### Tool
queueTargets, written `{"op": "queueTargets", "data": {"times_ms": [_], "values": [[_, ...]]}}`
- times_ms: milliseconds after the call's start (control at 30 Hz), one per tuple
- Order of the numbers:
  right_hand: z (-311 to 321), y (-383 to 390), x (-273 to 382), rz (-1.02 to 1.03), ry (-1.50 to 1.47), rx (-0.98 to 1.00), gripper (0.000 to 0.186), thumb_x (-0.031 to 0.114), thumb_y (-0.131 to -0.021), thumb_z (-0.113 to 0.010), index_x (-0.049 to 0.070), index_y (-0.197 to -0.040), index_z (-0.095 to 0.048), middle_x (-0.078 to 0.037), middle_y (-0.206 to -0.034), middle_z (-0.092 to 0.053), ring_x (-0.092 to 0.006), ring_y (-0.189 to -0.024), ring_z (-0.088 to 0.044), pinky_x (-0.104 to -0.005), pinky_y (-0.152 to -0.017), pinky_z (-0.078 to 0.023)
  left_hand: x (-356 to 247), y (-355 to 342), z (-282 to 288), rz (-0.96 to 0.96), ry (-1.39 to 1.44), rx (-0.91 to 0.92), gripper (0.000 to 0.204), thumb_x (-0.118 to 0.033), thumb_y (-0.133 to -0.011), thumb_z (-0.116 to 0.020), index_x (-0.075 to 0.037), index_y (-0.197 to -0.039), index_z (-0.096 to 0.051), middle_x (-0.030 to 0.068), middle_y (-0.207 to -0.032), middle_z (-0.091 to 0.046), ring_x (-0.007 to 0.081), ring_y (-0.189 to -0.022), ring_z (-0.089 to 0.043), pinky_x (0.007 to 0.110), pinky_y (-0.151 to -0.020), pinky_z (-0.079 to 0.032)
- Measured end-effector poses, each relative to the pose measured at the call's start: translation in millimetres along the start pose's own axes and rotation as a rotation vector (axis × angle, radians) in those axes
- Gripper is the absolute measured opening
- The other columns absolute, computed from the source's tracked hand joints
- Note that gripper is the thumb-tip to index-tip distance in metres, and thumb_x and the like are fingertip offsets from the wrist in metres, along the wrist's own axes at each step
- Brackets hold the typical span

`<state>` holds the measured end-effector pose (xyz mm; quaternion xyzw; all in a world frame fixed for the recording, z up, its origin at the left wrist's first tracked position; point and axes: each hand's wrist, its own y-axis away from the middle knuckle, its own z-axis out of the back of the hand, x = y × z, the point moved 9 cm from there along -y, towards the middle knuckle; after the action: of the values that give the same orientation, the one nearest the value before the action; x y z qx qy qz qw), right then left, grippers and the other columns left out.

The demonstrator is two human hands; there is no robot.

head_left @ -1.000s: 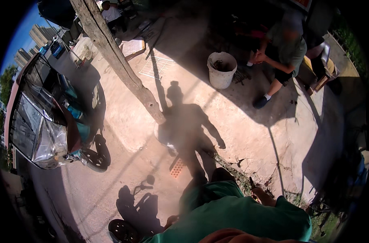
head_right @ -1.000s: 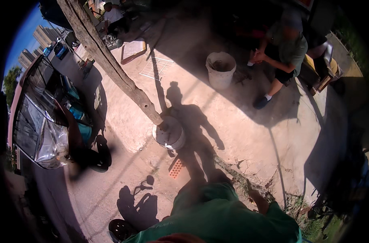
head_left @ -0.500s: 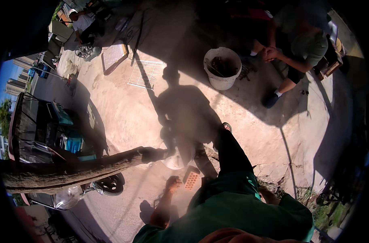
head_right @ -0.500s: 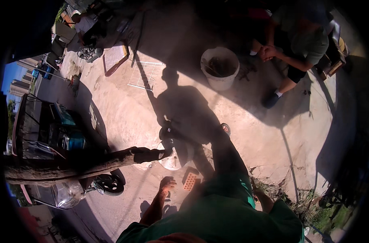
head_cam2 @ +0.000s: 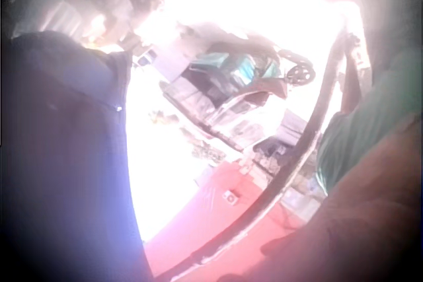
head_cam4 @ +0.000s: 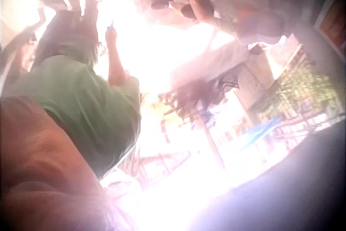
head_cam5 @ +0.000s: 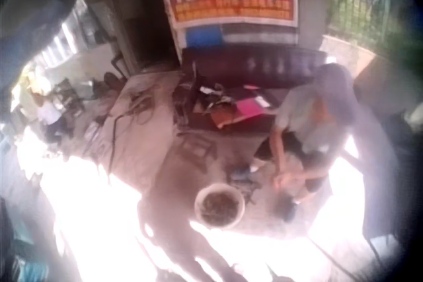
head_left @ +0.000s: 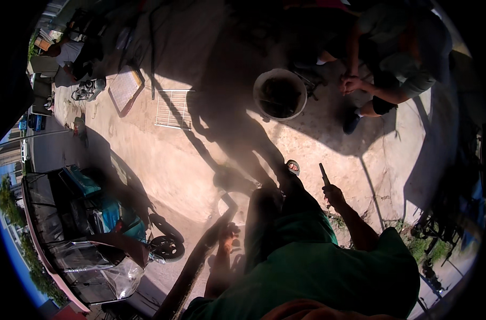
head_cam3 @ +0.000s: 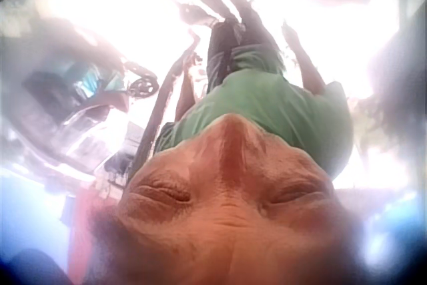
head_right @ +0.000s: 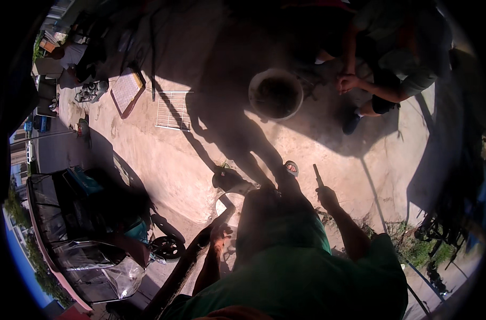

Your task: The person works on the undercarriage of a motorized tricycle, using a wrench to tighten or loosen bolts on the metal frame and picking through a bucket of metal parts.

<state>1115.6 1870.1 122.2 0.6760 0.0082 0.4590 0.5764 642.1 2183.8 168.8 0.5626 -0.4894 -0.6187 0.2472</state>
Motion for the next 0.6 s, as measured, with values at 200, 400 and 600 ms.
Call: {"op": "queueTargets", "data": {"times_ms": [200, 400, 600], "values": [[-85.1, -6.4, 92.7, 0.271, 0.281, 0.024, 0.027, 0.02, -0.099, -0.048, 0.001, -0.103, -0.067, -0.008, -0.082, -0.064, -0.0168, -0.071, -0.062, -0.031, -0.063, -0.051, -67.2, -49.2, 8.0, -0.007, -0.018, 0.123, 0.031, -0.03, -0.091, -0.068, -0.007, -0.112, -0.063, 0.0078, -0.094, -0.067, 0.0242, -0.085, -0.07, 0.038, -0.068, -0.052], [-155.1, -33.7, 151.1, 0.25, 0.454, -0.119, 0.029, 0.027, -0.095, -0.055, 0.002, -0.103, -0.066, -0.013, -0.081, -0.066, -0.0239, -0.077, -0.066, -0.0377, -0.068, -0.053, -155.8, -95.6, 16.1, -0.02, -0.185, 0.366, 0.029, -0.03, -0.092, -0.067, -0.008, -0.11, -0.064, 0.0072, -0.094, -0.068, 0.0242, -0.083, -0.07, 0.04, -0.068, -0.052], [-226.1, -64.5, 183.9, 0.008, 0.554, -0.153, 0.025, 0.024, -0.091, -0.055, 0.004, -0.102, -0.065, -0.023, -0.088, -0.066, -0.0396, -0.086, -0.066, -0.0485, -0.075, -0.052, -318.9, -182.6, 54.6, 0.16, -0.51, -0.058, 0.016, -0.021, -0.092, -0.066, -0.01, -0.104, -0.066, 0.0036, -0.086, -0.067, 0.0176, -0.07, -0.067, 0.028, -0.054, -0.046]]}}
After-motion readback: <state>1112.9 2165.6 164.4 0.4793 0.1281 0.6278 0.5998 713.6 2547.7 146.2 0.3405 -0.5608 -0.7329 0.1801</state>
